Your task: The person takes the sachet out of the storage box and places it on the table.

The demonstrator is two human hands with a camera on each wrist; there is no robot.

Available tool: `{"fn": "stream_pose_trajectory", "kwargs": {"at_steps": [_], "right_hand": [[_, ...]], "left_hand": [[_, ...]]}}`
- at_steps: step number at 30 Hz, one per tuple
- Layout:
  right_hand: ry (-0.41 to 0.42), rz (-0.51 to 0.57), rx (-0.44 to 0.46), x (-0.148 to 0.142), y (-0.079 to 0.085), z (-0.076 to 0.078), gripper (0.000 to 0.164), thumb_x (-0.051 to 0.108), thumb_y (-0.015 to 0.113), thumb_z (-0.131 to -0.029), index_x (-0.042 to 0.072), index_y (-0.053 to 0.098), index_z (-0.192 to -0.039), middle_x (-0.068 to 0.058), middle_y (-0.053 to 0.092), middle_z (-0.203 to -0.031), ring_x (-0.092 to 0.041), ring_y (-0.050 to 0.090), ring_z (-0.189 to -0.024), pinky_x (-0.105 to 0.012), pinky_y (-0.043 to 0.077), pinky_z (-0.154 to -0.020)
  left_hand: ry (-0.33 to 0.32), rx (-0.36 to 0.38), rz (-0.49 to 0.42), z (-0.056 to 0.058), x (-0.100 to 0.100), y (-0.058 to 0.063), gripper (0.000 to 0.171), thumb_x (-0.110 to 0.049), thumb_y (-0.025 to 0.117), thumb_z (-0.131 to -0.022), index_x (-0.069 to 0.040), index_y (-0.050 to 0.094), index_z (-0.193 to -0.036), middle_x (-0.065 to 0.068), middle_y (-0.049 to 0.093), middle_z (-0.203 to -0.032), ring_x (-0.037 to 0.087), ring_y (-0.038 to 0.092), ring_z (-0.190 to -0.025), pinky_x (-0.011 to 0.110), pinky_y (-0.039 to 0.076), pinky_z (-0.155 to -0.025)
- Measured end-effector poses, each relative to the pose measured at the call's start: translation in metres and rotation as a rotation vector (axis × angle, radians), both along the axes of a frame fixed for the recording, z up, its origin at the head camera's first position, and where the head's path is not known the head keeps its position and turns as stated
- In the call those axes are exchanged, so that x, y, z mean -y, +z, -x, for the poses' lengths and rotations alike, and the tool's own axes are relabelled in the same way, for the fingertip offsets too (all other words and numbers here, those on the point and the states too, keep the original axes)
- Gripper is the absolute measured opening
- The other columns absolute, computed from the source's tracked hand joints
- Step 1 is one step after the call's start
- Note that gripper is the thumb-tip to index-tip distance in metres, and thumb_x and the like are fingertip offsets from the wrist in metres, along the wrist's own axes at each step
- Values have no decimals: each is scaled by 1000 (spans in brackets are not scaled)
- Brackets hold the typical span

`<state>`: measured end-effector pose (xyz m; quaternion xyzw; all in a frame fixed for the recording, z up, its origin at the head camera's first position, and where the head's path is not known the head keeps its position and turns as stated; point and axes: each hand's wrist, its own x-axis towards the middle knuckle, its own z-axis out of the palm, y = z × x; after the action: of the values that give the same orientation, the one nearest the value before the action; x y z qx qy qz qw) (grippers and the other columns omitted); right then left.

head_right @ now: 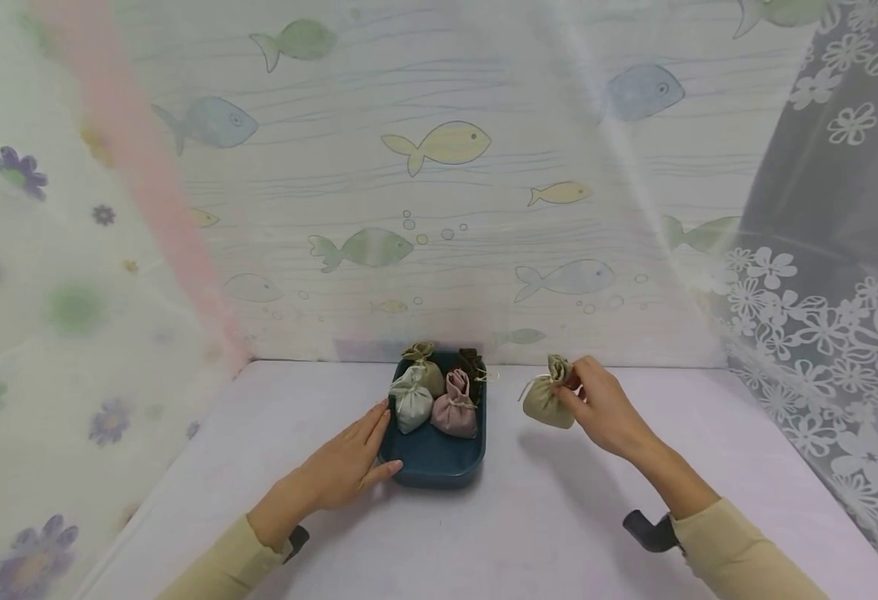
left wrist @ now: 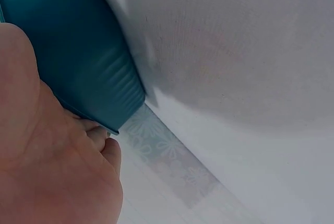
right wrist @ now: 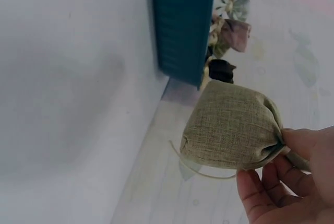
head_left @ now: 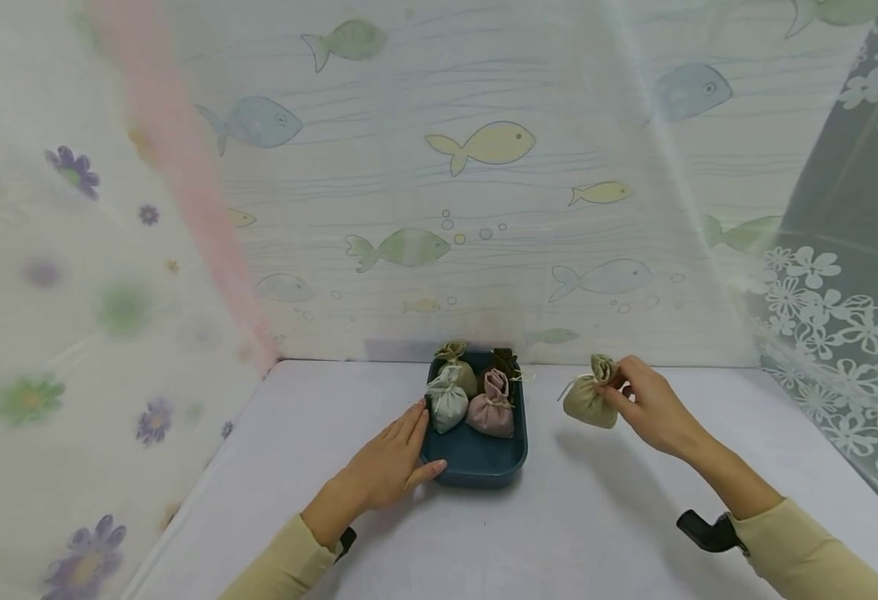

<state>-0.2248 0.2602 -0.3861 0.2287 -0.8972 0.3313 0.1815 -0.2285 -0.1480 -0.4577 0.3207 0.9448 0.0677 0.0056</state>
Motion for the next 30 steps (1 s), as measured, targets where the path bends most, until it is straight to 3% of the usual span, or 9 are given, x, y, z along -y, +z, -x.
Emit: {"fn": "stream_pose_trajectory", "kwargs": {"at_steps": [17, 30], "right_hand": [[-47, -49, 4, -26, 2, 7, 8, 1, 66, -99, -4, 62, -104, -13, 60, -101, -25, 61, -90, -23, 52, -73], [-126, -74, 50, -52, -10, 18, 10, 2, 65, -99, -7, 62, -102, -19, 60, -101, -29, 61, -89, -24, 50, -71]], "left_hand": [[-2, 5, 4, -4, -2, 6, 91, -65, 30, -106, 7, 18, -160, 23, 8, -170, 33, 12, -157, 48, 22, -125], [6, -2, 24, -6, -3, 11, 88, -61, 35, -107, 8, 19, -160, 23, 9, -169, 33, 13, -157, 47, 22, -125]]}}
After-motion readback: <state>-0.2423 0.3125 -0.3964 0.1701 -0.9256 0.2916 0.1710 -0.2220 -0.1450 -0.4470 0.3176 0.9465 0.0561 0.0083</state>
